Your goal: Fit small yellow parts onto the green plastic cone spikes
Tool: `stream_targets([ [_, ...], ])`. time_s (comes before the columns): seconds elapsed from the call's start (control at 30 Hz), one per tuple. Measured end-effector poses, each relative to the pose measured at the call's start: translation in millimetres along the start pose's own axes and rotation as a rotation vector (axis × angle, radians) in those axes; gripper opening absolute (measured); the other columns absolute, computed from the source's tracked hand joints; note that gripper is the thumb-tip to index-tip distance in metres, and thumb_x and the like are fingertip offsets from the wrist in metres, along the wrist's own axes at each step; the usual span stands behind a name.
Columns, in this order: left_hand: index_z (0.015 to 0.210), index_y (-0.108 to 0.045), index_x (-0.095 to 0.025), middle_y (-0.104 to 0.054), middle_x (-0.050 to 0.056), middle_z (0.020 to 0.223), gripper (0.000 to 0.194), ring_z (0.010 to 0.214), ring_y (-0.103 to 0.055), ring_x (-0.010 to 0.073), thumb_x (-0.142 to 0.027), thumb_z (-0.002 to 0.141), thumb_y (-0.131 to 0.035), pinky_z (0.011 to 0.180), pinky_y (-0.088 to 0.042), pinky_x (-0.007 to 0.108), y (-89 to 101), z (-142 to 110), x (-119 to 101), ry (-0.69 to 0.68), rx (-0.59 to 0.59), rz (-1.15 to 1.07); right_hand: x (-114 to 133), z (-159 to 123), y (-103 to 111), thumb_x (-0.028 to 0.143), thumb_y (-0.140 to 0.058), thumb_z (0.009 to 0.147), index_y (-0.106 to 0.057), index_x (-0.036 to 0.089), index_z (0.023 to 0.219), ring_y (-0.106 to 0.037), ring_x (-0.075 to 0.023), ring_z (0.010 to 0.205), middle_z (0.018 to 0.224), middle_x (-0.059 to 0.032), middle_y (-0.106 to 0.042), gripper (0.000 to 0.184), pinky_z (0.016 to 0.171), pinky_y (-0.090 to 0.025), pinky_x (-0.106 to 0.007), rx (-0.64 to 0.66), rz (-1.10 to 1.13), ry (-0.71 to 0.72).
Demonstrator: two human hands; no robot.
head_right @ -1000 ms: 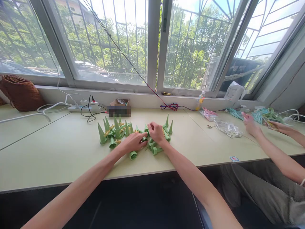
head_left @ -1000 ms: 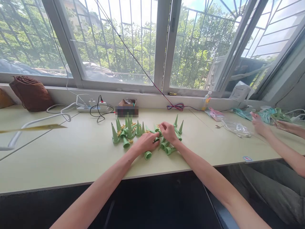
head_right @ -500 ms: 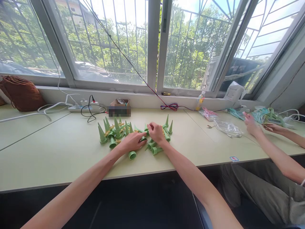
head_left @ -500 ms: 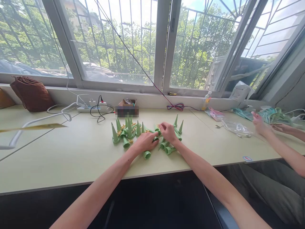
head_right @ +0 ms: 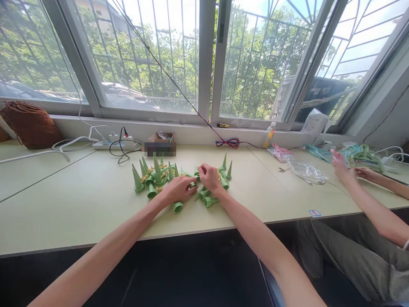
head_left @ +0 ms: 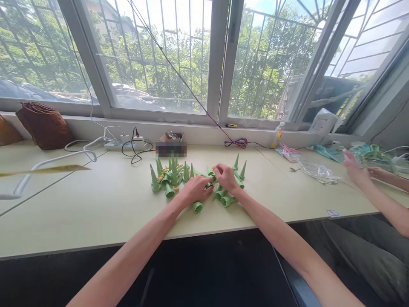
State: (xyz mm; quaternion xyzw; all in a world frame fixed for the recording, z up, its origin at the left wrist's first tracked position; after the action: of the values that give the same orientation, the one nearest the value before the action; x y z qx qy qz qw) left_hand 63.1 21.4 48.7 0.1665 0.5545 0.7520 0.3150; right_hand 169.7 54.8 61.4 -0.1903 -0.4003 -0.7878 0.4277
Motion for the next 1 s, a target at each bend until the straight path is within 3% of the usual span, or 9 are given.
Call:
stream_targets([
  [0.4, 0.092, -0.066, -0.02, -0.063, 0.002, 0.066, 0.023, 0.062, -0.057, 0.0153, -0.035, 0.091, -0.05, 0.061, -0.039, 0.025, 9.6, 2, -3, -0.042, -0.124, -0.113, 1, -1, 0, 0.042, -0.043, 0.09, -0.055, 0.019, 0.068, -0.047, -0.0128, 0.056, 0.064, -0.0005, -0.06, 0.033, 0.058, -0.036, -0.025, 0.014, 0.031, -0.006],
  [0.67, 0.106, -0.065, -0.021, -0.065, 0.003, 0.077, 0.026, 0.061, -0.056, 0.0126, -0.037, 0.093, -0.049, 0.063, -0.041, 0.024, 20.8, 0, 2, -0.039, -0.261, -0.21, 9, -4, 1, 0.051, -0.036, 0.094, -0.05, 0.02, 0.064, -0.046, -0.0117, 0.056, 0.06, 0.0011, -0.053, 0.045, 0.056, -0.035, -0.024, 0.025, 0.06, -0.012],
  [1.0, 0.1, -0.065, -0.019, -0.066, 0.002, 0.082, 0.02, 0.057, -0.057, 0.0093, -0.033, 0.09, -0.054, 0.062, -0.046, 0.023, 29.5, -1, 8, 0.014, -0.406, -0.33, 8, -4, 0, 0.052, -0.037, 0.094, -0.057, 0.02, 0.079, -0.048, -0.0115, 0.057, 0.063, 0.0015, -0.056, 0.042, 0.058, -0.037, -0.023, 0.049, 0.109, -0.011],
])
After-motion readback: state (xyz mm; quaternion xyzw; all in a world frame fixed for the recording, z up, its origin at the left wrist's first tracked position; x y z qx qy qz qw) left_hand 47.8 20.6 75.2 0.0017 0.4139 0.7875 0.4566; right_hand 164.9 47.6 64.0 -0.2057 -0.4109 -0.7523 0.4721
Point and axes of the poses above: each hand's wrist, its own z-axis towards the middle knuckle, its own y-axis out of the back of the hand, x = y × z, the point moved 9 cm from there along z, towards the middle knuckle
